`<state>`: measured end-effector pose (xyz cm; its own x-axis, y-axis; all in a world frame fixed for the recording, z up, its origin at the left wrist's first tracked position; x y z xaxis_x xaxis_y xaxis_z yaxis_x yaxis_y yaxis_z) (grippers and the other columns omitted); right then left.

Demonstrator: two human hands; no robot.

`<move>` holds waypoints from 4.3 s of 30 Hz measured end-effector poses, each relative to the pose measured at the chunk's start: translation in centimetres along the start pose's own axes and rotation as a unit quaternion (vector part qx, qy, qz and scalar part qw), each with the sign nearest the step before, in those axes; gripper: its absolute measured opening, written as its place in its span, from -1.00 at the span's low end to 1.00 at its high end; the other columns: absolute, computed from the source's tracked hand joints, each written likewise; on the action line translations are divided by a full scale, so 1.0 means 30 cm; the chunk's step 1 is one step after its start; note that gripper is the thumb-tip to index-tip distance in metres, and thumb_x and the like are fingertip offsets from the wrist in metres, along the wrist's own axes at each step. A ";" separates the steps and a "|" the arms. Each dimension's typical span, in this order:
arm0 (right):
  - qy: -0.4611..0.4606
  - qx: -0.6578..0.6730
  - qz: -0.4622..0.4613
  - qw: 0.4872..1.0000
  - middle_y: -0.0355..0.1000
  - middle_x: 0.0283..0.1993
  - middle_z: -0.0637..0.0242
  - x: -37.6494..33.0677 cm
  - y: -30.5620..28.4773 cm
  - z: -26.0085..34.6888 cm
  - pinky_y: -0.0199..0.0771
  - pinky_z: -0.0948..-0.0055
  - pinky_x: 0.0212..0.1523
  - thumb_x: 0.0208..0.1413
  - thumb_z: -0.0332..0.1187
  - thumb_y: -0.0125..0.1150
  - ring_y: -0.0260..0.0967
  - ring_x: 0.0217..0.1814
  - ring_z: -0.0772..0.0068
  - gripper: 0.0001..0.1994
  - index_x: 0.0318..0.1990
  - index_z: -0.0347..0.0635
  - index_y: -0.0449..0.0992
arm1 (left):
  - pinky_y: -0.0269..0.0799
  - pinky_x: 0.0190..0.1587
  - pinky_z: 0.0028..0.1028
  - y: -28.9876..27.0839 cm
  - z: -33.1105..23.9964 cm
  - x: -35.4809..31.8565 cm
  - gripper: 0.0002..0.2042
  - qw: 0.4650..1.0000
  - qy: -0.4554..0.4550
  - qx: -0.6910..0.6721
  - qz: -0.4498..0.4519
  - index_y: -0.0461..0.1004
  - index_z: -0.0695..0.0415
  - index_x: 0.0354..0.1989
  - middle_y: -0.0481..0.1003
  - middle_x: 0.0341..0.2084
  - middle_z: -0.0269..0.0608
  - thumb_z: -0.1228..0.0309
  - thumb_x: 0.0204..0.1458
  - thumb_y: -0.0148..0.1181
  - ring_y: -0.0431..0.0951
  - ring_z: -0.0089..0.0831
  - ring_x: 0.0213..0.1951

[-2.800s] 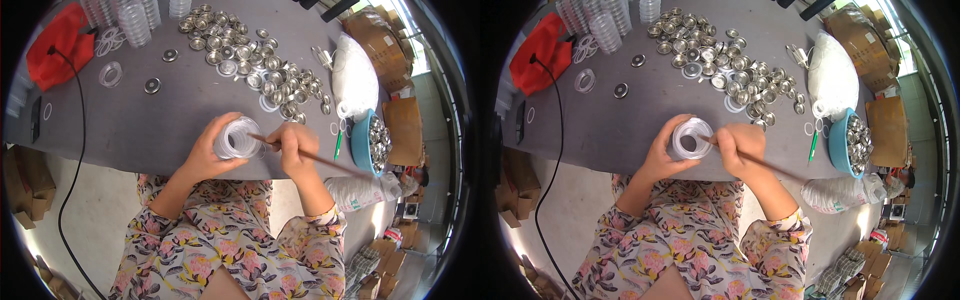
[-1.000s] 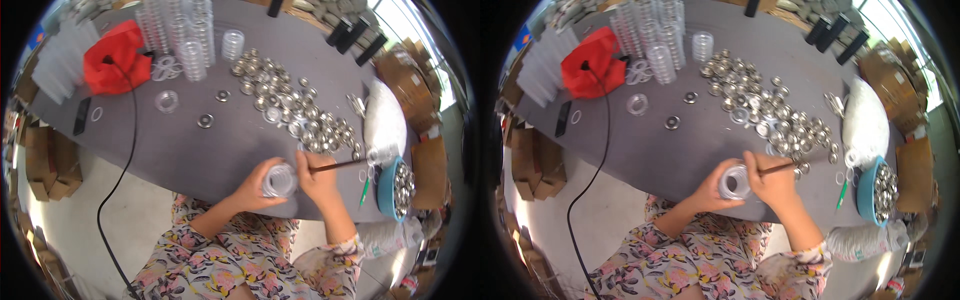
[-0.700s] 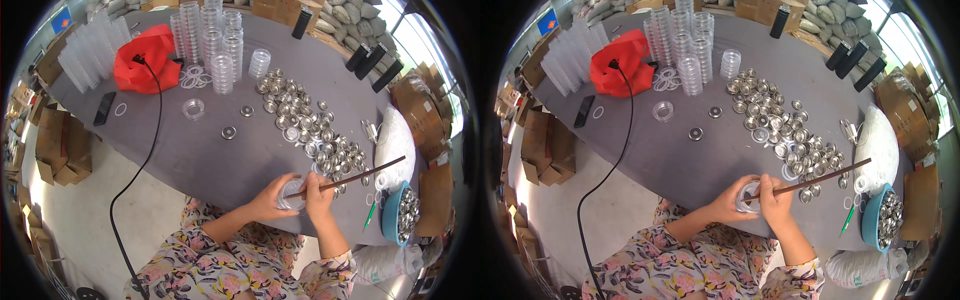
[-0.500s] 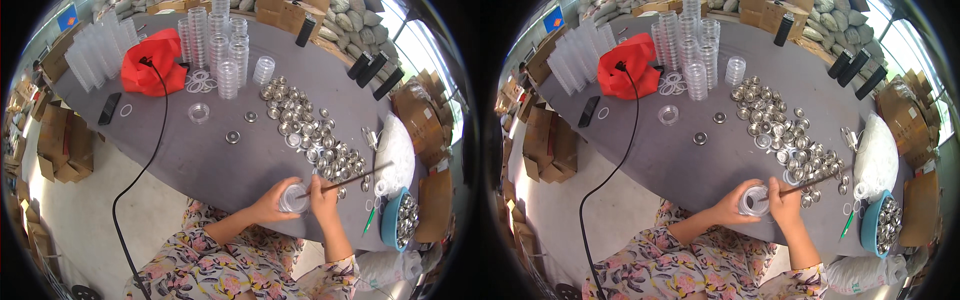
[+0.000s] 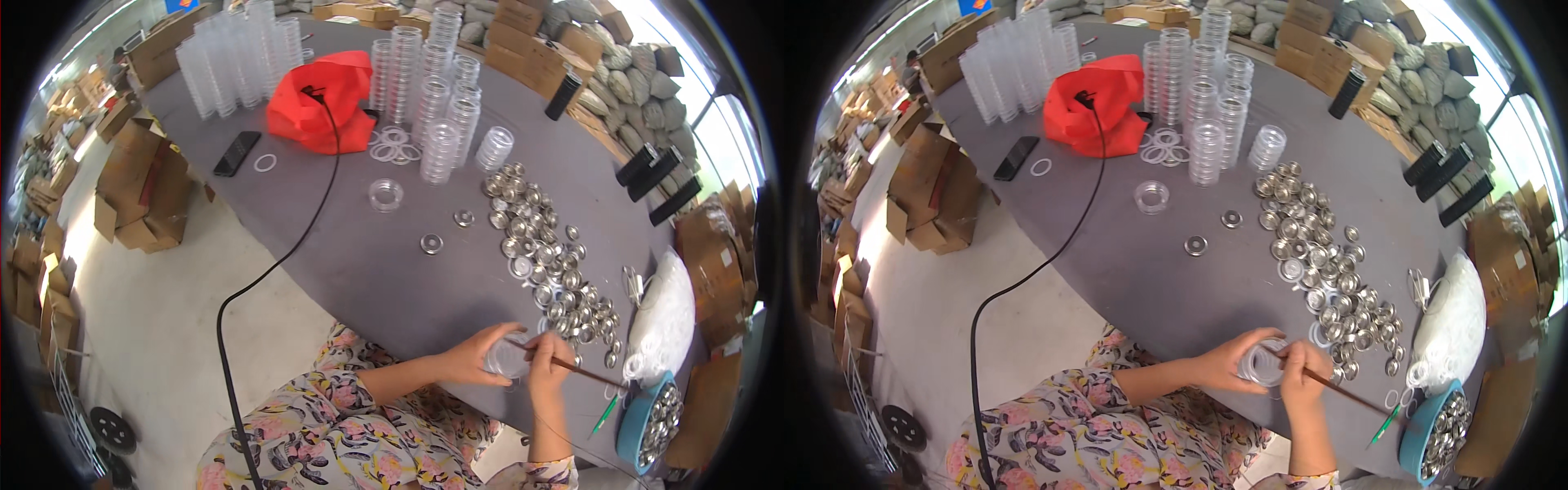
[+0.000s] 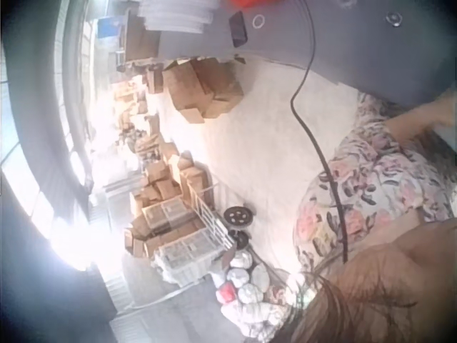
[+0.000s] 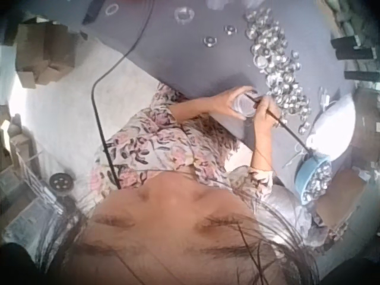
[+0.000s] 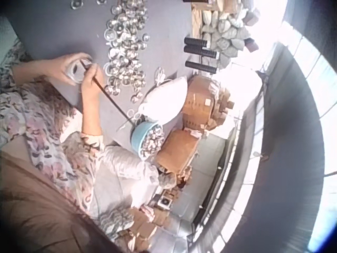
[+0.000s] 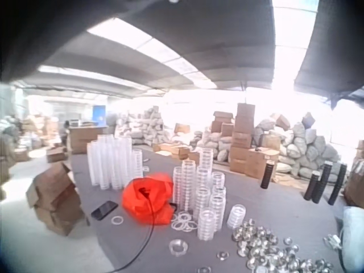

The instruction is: The person uses a thin wooden stick to manipulate and arrange clear plastic rings on a table. They then pick up a stack of clear plastic cups and place a metal mesh disc into the bottom of each cup. The person continues to handle the plastic rings and metal discs throughout the process.

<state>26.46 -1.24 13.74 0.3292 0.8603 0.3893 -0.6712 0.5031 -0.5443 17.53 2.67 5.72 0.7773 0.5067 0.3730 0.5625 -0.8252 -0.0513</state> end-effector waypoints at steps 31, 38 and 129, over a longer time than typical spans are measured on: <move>0.387 0.494 -0.085 0.774 0.38 -0.13 0.38 -0.305 0.455 -0.322 0.38 0.51 -0.19 0.16 -0.28 -0.03 0.32 -0.20 0.58 -0.69 -0.01 -0.24 0.36 | 0.25 0.03 -0.39 -0.382 -0.095 -0.144 -0.28 0.965 -0.047 0.104 -0.235 0.22 0.24 0.02 0.33 -0.11 -0.10 0.37 -0.41 0.42 0.34 -0.33 -0.02; 0.069 -0.021 -0.027 0.997 0.39 -0.18 0.06 -0.178 0.261 -0.139 0.25 0.30 -0.06 0.03 -0.46 0.01 0.28 -0.10 0.08 -0.75 -0.11 -0.28 0.43 | 0.23 0.05 -0.37 -0.272 -0.141 -0.090 -0.23 0.950 -0.001 0.279 -0.142 0.16 0.30 0.05 0.33 -0.12 -0.08 0.38 -0.41 0.44 0.34 -0.29 -0.02; 0.107 0.046 -0.086 0.990 0.42 -0.31 0.14 -0.330 0.222 -0.252 0.24 0.30 -0.10 0.11 -0.33 -0.19 0.32 -0.22 0.18 -0.71 -0.22 -0.33 0.45 | 0.25 -0.09 -0.25 -1.317 0.326 0.168 -0.71 0.645 -0.213 0.689 -0.251 0.46 0.00 -0.18 0.40 -0.23 -0.16 0.27 -0.12 0.13 0.39 -0.23 -0.14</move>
<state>23.76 -5.79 0.64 0.5694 0.7659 0.2987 -0.6478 0.6417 -0.4105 1.98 40.27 0.56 0.2411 0.8887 0.3900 0.2616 0.3275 -0.9079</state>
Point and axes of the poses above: each hand's wrist, its own x-axis towards the middle knuckle, its own y-axis out of the palm, z = x × y, the point moved 9 cm from there along x, towards the middle knuckle
